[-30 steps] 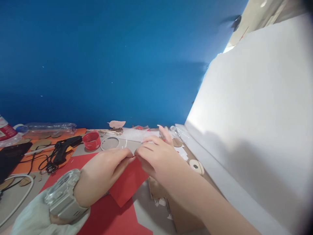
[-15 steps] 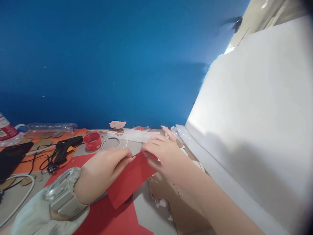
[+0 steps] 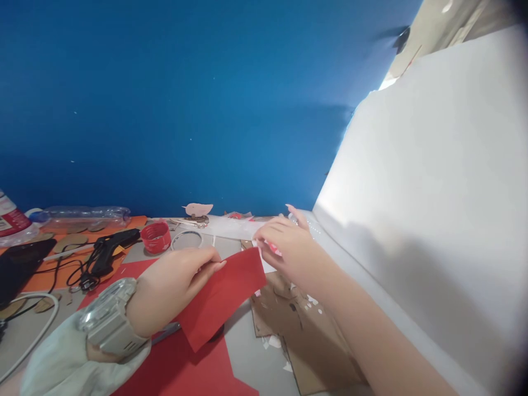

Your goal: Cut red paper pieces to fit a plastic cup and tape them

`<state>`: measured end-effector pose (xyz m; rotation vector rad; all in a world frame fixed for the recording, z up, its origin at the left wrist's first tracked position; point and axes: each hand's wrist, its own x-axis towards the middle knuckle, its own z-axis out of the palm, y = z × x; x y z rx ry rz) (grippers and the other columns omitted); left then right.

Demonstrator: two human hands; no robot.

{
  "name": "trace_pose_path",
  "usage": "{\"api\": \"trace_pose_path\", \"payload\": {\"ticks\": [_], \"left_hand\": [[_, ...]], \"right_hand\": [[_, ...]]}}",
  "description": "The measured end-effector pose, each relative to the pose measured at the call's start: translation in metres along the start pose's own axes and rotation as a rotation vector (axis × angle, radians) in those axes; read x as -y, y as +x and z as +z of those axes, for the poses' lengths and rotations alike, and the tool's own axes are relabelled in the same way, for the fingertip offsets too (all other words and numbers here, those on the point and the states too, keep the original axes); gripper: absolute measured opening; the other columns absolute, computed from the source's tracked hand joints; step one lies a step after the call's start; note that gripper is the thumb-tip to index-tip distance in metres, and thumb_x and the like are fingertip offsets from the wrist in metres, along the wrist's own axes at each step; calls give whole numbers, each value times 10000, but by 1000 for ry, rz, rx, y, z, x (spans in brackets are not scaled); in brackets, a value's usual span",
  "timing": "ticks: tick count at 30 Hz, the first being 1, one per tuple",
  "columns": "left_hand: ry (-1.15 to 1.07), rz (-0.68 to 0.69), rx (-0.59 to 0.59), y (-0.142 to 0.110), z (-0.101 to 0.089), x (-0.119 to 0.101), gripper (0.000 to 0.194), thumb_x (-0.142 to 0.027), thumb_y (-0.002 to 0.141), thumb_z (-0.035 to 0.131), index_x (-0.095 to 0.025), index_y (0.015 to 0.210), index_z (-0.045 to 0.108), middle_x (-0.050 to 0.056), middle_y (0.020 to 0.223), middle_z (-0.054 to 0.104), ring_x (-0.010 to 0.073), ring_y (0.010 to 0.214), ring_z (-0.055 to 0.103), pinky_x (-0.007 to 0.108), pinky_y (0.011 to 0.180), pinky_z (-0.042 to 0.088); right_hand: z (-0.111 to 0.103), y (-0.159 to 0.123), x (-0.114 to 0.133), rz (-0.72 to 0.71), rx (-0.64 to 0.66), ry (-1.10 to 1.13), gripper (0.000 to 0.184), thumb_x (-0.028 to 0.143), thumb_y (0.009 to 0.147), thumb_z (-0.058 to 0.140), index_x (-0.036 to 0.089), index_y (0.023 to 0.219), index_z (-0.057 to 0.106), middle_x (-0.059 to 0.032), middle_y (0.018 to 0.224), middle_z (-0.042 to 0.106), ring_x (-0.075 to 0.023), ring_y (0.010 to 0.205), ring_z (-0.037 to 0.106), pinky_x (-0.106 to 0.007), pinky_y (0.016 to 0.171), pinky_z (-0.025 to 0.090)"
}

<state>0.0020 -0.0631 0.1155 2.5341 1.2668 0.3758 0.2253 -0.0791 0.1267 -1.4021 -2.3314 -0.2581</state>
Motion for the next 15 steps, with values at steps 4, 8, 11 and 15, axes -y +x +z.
{"api": "trace_pose_path", "payload": {"ticks": [4, 8, 11, 15], "left_hand": [[-6, -16, 5, 1, 0, -2, 294, -362, 921, 300, -235, 820, 546, -22, 751, 616, 169, 706, 561, 278, 616, 350], [-20, -5, 14, 1, 2, -2, 277, -352, 917, 320, -242, 866, 569, -16, 805, 635, 178, 752, 571, 282, 647, 360], [-57, 4, 7, 1, 2, -3, 270, -361, 916, 329, -250, 897, 574, -19, 813, 639, 175, 753, 571, 281, 659, 364], [-192, 6, 29, -1, -2, -5, 265, -392, 915, 337, -259, 872, 563, -50, 777, 627, 146, 695, 557, 258, 616, 358]], "right_hand": [[1, -2, -7, 67, -24, -17, 203, 178, 896, 390, 206, 803, 568, 19, 837, 646, -151, 887, 557, -478, 1093, 69], [-1, -1, 3, 110, 24, 191, 210, 322, 927, 374, 225, 998, 546, 6, 1002, 639, -146, 968, 551, -451, 1091, 110], [-2, 0, 14, 67, 93, 293, 195, 348, 915, 413, 232, 960, 563, 15, 962, 641, -156, 941, 549, -466, 1070, 136], [-5, 2, 21, 100, 143, 425, 271, 258, 943, 342, 227, 793, 565, 38, 810, 628, -141, 803, 537, -384, 891, 357]]}}
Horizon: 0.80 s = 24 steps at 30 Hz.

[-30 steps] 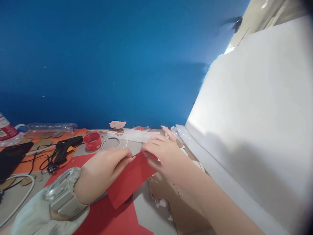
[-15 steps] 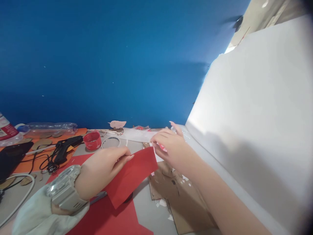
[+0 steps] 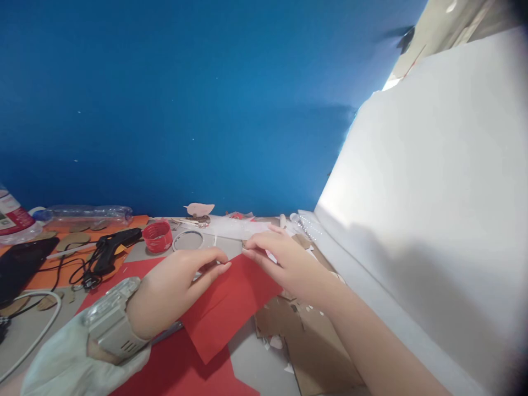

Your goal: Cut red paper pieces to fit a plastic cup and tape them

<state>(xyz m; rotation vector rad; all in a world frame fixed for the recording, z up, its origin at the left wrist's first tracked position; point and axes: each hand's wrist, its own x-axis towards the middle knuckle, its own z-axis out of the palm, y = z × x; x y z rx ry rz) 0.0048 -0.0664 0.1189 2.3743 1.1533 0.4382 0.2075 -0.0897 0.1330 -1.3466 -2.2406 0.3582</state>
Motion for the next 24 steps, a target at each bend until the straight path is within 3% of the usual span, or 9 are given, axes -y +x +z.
{"api": "trace_pose_path", "payload": {"ticks": [3, 10, 15, 20, 24], "left_hand": [[-110, -4, 0, -1, -2, 0, 275, -407, 913, 342, -249, 838, 554, -55, 778, 616, 134, 700, 549, 240, 605, 366], [-249, -29, -86, 3, -11, 5, 305, -443, 887, 402, -209, 726, 512, -50, 672, 511, 111, 618, 480, 211, 551, 360], [-354, -73, -147, 8, -11, 12, 285, -420, 880, 425, -195, 724, 507, -38, 694, 520, 115, 649, 493, 224, 604, 415], [-652, -181, -240, 19, -8, 30, 268, -439, 844, 483, -185, 764, 515, 4, 800, 594, 157, 791, 590, 304, 723, 512], [-754, -264, -428, 25, 1, 40, 321, -505, 836, 446, -189, 880, 484, 45, 902, 612, 157, 807, 610, 297, 691, 537]], "right_hand": [[-3, 0, -2, 91, -14, 111, 290, 306, 943, 332, 232, 775, 556, 35, 814, 618, -150, 802, 531, -310, 707, 404], [-8, 1, -26, 252, -13, 413, 315, 455, 885, 400, 205, 737, 521, 17, 780, 564, -128, 687, 520, -247, 560, 378], [-9, 2, -36, 364, -43, 432, 305, 478, 854, 428, 217, 716, 503, 26, 761, 540, -137, 695, 509, -226, 515, 343], [-9, 4, -43, 407, -110, 409, 313, 493, 828, 451, 220, 682, 502, 17, 762, 564, -167, 725, 529, -258, 565, 379], [-9, 4, -52, 421, -228, 402, 335, 522, 828, 424, 217, 728, 522, 13, 775, 559, -153, 691, 505, -261, 577, 378]]}}
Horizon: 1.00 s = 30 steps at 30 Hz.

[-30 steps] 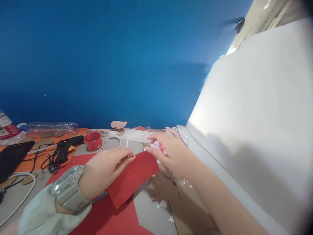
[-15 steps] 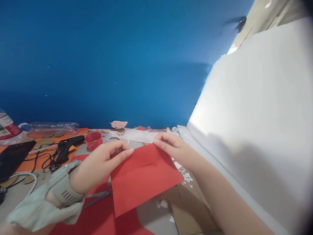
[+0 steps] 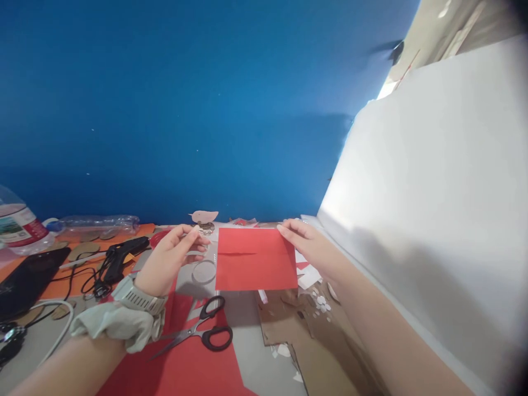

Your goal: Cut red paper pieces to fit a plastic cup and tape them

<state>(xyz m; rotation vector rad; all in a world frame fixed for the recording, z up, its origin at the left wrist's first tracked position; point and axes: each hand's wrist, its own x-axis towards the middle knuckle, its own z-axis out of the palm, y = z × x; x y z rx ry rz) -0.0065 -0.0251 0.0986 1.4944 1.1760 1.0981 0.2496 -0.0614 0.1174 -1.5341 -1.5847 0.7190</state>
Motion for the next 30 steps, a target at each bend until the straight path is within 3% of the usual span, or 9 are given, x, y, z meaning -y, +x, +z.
{"api": "trace_pose_path", "payload": {"ticks": [4, 8, 12, 15, 19, 21, 23, 26, 30], "left_hand": [[-2, 79, -133, -12, 18, 10, 355, -520, 849, 396, -228, 1050, 420, 74, 1167, 487, 179, 1032, 537, 320, 796, 516], [13, 149, -95, -26, 38, 14, 557, -442, 774, 591, -239, 1225, 336, 95, 1331, 363, 213, 1235, 390, 378, 1008, 388], [-95, 126, -24, -32, 44, 13, 735, -388, 749, 647, -229, 1322, 215, 135, 1410, 317, 235, 1290, 353, 396, 1049, 349], [-201, 91, 12, -45, 40, 15, 581, -368, 789, 604, -222, 1270, 311, 122, 1327, 462, 233, 1215, 467, 367, 979, 433], [-58, -19, 147, -70, 35, 27, 317, -402, 833, 531, -195, 1071, 548, 62, 1135, 635, 220, 1058, 588, 333, 931, 469], [16, -35, 158, -80, 35, 37, 313, -408, 839, 517, -189, 1057, 572, 55, 1110, 651, 219, 1028, 598, 330, 921, 471], [57, -26, 171, -86, 36, 46, 306, -403, 847, 507, -184, 1048, 580, 53, 1099, 656, 214, 981, 615, 325, 899, 481], [64, -22, 223, -90, 37, 57, 292, -389, 857, 498, -188, 1055, 576, 49, 1101, 654, 201, 939, 631, 302, 859, 502], [47, -21, 278, -93, 35, 62, 273, -376, 860, 505, -223, 1076, 568, 18, 1098, 650, 175, 923, 629, 242, 801, 518]], "right_hand": [[2, -2, 3, -22, -71, 9, 355, 530, 847, 384, 214, 789, 535, 14, 763, 554, -144, 670, 489, -263, 586, 376], [6, -10, 19, -84, -84, 18, 329, 496, 866, 384, 215, 790, 537, 15, 777, 558, -141, 695, 495, -268, 631, 390], [11, -19, 26, -125, -63, 38, 324, 480, 878, 381, 214, 768, 531, 19, 762, 546, -130, 690, 500, -255, 631, 413], [19, -27, 14, -104, -88, 30, 328, 468, 899, 332, 217, 799, 517, 11, 774, 565, -145, 722, 541, -271, 652, 452], [44, -47, -12, -42, -134, -46, 325, 454, 890, 351, 211, 907, 566, -42, 903, 626, -210, 852, 597, -348, 734, 487], [59, -61, -22, -43, -175, -92, 379, 454, 861, 425, 227, 1155, 498, -93, 1184, 547, -264, 1106, 506, -430, 889, 431], [71, -73, -26, -154, -161, -260, 519, 463, 837, 482, 247, 1299, 386, -96, 1349, 418, -286, 1267, 342, -508, 1031, 274], [78, -84, -27, -352, -21, -484, 637, 475, 833, 497, 237, 1373, 257, -81, 1384, 394, -271, 1309, 276, -545, 1094, 82], [76, -86, -29, -398, 62, -503, 563, 398, 850, 501, 241, 1338, 268, -69, 1319, 457, -229, 1261, 348, -521, 1097, 70]]}}
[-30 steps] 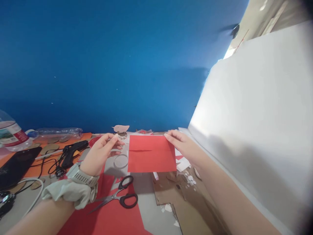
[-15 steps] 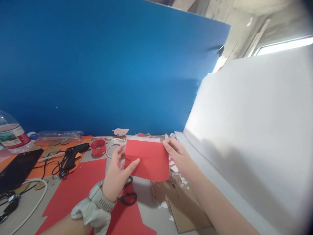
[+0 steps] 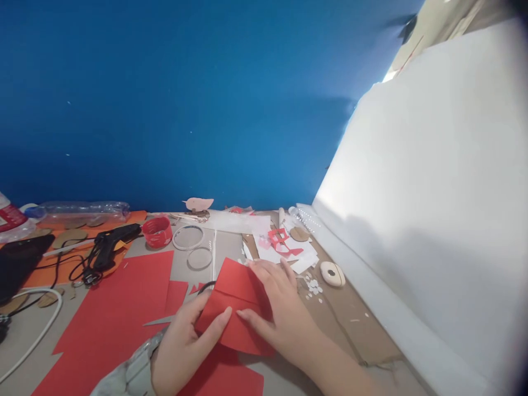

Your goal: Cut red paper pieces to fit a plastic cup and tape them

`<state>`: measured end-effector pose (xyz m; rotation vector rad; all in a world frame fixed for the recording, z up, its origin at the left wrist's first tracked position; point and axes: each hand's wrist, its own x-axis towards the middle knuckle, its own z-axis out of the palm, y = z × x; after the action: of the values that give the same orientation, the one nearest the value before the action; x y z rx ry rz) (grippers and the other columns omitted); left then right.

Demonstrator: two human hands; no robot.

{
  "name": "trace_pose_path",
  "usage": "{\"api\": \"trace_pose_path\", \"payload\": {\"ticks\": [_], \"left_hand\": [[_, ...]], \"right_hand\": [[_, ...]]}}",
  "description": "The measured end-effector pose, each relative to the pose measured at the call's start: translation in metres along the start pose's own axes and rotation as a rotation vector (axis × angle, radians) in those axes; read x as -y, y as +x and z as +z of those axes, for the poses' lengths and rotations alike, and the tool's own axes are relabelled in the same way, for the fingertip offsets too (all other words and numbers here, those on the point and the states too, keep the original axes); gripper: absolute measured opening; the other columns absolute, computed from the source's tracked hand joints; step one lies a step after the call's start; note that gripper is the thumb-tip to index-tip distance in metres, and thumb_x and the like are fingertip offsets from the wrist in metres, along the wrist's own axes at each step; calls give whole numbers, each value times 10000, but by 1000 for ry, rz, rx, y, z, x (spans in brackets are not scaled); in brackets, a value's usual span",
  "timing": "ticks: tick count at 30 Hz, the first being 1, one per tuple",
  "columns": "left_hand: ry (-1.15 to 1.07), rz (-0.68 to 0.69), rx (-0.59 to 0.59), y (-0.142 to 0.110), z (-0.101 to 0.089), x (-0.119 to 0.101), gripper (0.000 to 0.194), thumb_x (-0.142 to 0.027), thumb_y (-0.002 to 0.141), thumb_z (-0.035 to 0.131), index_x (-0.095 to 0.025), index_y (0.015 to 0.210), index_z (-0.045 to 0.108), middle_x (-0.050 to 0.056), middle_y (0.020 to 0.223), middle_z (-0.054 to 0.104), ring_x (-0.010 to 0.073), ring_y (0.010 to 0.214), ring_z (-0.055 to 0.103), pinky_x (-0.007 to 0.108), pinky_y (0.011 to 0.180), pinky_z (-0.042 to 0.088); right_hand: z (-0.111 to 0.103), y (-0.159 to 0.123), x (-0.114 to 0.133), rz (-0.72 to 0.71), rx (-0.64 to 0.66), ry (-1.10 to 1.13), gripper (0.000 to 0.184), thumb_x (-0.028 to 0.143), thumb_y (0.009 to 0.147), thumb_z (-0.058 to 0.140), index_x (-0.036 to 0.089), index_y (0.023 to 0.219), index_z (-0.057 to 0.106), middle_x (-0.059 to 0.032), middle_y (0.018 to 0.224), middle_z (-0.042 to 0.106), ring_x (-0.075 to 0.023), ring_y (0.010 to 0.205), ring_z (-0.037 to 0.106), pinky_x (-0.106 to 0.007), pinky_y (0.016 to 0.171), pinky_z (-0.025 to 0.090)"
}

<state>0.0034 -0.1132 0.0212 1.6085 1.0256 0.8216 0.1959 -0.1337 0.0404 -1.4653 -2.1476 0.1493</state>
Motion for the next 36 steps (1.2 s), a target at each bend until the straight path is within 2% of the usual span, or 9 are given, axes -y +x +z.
{"api": "trace_pose_path", "payload": {"ticks": [4, 8, 12, 14, 17, 20, 26, 31, 36], "left_hand": [[27, 26, 29, 0, -2, 0, 229, -360, 859, 513, -236, 1034, 595, -10, 1040, 667, 143, 884, 622, 200, 791, 507], [52, 32, 36, 1, -3, 2, 226, -337, 864, 518, -253, 1062, 585, -24, 1052, 661, 136, 940, 611, 190, 825, 489], [55, 26, 52, 2, -3, 2, 231, -324, 871, 510, -267, 1087, 568, -30, 1058, 660, 123, 898, 626, 202, 828, 489], [89, 73, 47, 3, -3, 2, 223, -310, 868, 515, -262, 1076, 580, -25, 1084, 652, 121, 913, 620, 197, 838, 479], [151, 143, 48, 3, -4, 2, 247, -291, 856, 535, -253, 1094, 588, -16, 1116, 642, 134, 1003, 587, 187, 874, 453], [150, 132, 61, 2, -4, 2, 266, -285, 858, 533, -257, 1118, 579, -23, 1088, 650, 128, 998, 589, 177, 861, 454], [144, 117, 18, 0, -4, 1, 257, -291, 856, 532, -240, 1106, 563, -15, 1076, 643, 129, 978, 590, 178, 834, 464], [164, 118, 55, 2, -4, -2, 124, -290, 861, 512, -226, 921, 599, -25, 908, 657, 129, 907, 605, 191, 824, 458], [132, 89, 31, 2, -2, -4, 149, -318, 860, 507, -211, 918, 593, 0, 955, 654, 148, 929, 599, 214, 831, 465]], "right_hand": [[2, -1, -9, -15, -32, 16, 523, 301, 835, 514, 239, 1307, 297, -60, 1195, 543, -208, 1135, 469, -523, 1093, 74], [6, -2, -15, -26, -53, 3, 457, 227, 853, 458, 239, 1291, 327, -33, 1069, 613, -185, 1014, 543, -516, 1098, 97], [6, -2, -15, -26, -1, 15, 610, 331, 813, 525, 207, 1347, 258, -68, 1173, 577, -229, 1080, 513, -534, 1095, 110], [6, -1, -14, -32, 24, 11, 665, 366, 792, 550, 197, 1356, 243, -82, 1205, 556, -251, 1127, 480, -549, 1092, 110], [6, 0, -12, -43, 74, 24, 582, 293, 817, 504, 184, 1335, 262, -85, 1195, 559, -246, 1153, 463, -541, 1081, 185], [7, -1, -13, -55, 88, 36, 532, 237, 840, 449, 180, 1332, 255, -82, 1193, 568, -234, 1162, 464, -508, 1066, 262], [9, -2, -14, -83, 58, -32, 670, 323, 806, 512, 152, 1374, 201, -109, 1329, 474, -259, 1233, 400, -514, 1097, 194], [11, -3, -15, -103, 56, -8, 541, 268, 835, 481, 193, 1338, 298, -53, 1243, 546, -194, 1187, 442, -466, 1117, 169], [11, -4, -17, -125, 16, 9, 505, 208, 826, 473, 192, 1315, 348, -50, 1237, 552, -189, 1169, 454, -459, 1109, 191]]}}
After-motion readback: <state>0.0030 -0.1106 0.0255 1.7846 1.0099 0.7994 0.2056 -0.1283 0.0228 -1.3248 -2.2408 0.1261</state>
